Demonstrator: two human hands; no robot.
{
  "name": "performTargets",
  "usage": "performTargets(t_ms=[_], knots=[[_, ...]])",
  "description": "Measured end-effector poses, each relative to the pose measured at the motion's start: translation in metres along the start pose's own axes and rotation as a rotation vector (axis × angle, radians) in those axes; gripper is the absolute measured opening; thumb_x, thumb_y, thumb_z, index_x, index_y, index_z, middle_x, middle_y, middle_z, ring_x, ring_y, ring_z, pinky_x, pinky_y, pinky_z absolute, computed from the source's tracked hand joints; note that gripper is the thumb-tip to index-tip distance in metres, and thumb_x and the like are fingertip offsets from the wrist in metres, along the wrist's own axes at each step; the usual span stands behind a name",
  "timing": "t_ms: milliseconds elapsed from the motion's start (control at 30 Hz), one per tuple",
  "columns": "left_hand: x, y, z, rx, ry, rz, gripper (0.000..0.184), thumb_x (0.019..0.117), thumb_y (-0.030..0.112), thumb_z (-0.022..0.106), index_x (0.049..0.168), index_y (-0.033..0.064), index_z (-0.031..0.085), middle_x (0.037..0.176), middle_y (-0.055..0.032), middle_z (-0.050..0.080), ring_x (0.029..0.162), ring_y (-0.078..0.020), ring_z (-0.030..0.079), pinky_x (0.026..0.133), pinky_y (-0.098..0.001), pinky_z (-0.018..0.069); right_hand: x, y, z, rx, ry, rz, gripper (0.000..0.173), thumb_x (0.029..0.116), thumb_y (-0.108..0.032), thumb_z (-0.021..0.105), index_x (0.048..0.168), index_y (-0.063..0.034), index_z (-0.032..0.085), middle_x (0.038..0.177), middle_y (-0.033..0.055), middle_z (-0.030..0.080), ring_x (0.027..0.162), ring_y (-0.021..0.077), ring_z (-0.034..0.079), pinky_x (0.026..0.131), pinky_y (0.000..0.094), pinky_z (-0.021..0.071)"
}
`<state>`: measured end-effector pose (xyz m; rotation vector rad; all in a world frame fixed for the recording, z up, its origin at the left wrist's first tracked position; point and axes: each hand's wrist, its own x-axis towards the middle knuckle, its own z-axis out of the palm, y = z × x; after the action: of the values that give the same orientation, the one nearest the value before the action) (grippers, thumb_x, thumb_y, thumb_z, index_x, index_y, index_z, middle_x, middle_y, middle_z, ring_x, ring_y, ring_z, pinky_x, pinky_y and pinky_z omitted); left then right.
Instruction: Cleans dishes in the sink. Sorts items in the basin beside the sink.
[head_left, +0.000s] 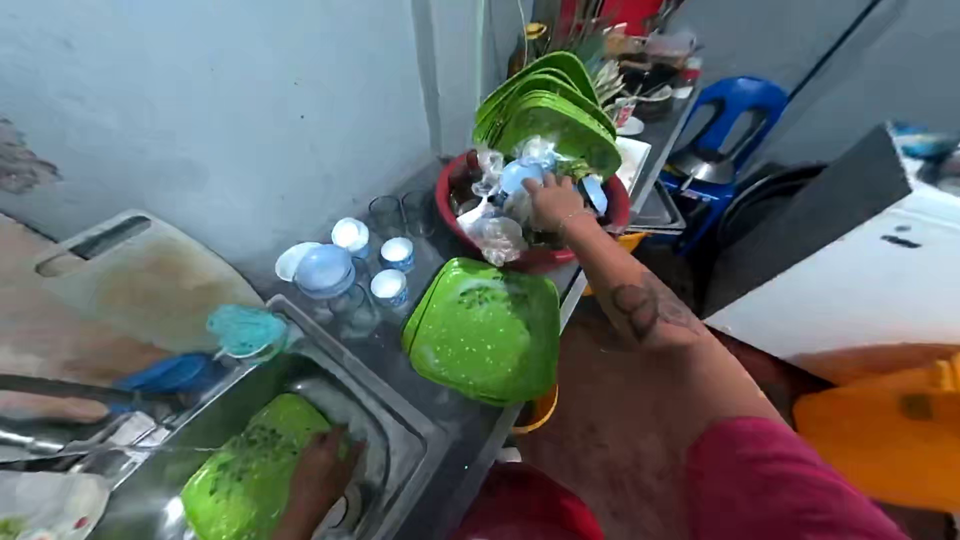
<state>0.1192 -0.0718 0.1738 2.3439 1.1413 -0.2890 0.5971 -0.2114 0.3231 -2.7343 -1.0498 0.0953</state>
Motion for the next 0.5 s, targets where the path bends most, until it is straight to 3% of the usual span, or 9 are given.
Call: performTargets(t_ms=[100, 200, 267, 333, 400, 500], knots=[[0.021, 0.08, -0.044, 0.019, 0.154, 0.23, 0.046, 0.1036, 0.027, 0.059, 0.138, -0.0038, 0.057, 0.136, -0.0358, 0.054, 0.127, -0.0544, 0.052, 0.106, -0.0658, 0.0417, 0.033, 0.014, 0.021, -0.129, -0.079, -0.11, 0.068, 0.0936, -0.015, 0.071, 0.156, -0.0199, 0.045, 0.161, 0.0343, 0.026, 0.142, 0.0618, 0.029, 0.097, 0.079, 0.0379], [0.047, 0.171, -0.068, 0.056, 0.291, 0.514, 0.051, 0.1017, 0.033, 0.06, 0.139, -0.0014, 0.058, 0.141, -0.0323, 0.053, 0.135, -0.052, 0.046, 0.112, -0.0646, 0.0361, 0.054, 0.03, 0.04, -0.149, -0.051, -0.235, 0.05, 0.0942, -0.015, 0.071, 0.143, -0.016, 0.06, 0.148, 0.0348, 0.045, 0.136, 0.06, 0.04, 0.092, 0.0775, 0.0427], [0.073, 0.224, -0.07, 0.109, 0.352, 0.671, 0.06, 0.0993, 0.047, 0.059, 0.142, 0.0042, 0.058, 0.148, -0.0315, 0.048, 0.142, -0.0541, 0.037, 0.114, -0.0684, 0.0299, 0.061, 0.036, 0.041, -0.134, -0.05, -0.283, 0.039, 0.0969, -0.016, 0.067, 0.136, -0.0118, 0.064, 0.141, 0.0323, 0.052, 0.13, 0.0577, 0.047, 0.087, 0.0722, 0.0493], [0.098, 0.272, -0.067, 0.145, 0.36, 0.755, 0.066, 0.0954, 0.055, 0.061, 0.146, 0.013, 0.057, 0.155, -0.0316, 0.039, 0.147, -0.0547, 0.027, 0.115, -0.0702, 0.0257, 0.066, 0.041, 0.035, -0.087, -0.104, -0.318, 0.034, 0.0983, -0.013, 0.065, 0.131, -0.003, 0.065, 0.14, 0.0329, 0.053, 0.128, 0.0564, 0.05, 0.091, 0.0704, 0.0495], [0.123, 0.314, -0.063, 0.16, 0.329, 0.759, 0.07, 0.0923, 0.058, 0.066, 0.149, 0.0184, 0.053, 0.157, -0.0333, 0.034, 0.148, -0.0557, 0.024, 0.114, -0.0716, 0.0251, 0.074, 0.047, 0.021, -0.011, -0.143, -0.367, 0.029, 0.0951, -0.006, 0.066, 0.122, 0.0051, 0.068, 0.133, 0.0336, 0.057, 0.122, 0.0533, 0.057, 0.097, 0.0688, 0.0482], [0.161, 0.348, -0.052, 0.12, 0.33, 0.69, 0.072, 0.0919, 0.058, 0.067, 0.152, 0.0229, 0.05, 0.156, -0.0364, 0.033, 0.144, -0.058, 0.03, 0.11, -0.0751, 0.0265, 0.089, 0.048, -0.016, 0.163, -0.048, -0.398, 0.025, 0.0966, -0.004, 0.061, 0.116, 0.0102, 0.068, 0.125, 0.0342, 0.061, 0.118, 0.0484, 0.061, 0.103, 0.0631, 0.0468]])
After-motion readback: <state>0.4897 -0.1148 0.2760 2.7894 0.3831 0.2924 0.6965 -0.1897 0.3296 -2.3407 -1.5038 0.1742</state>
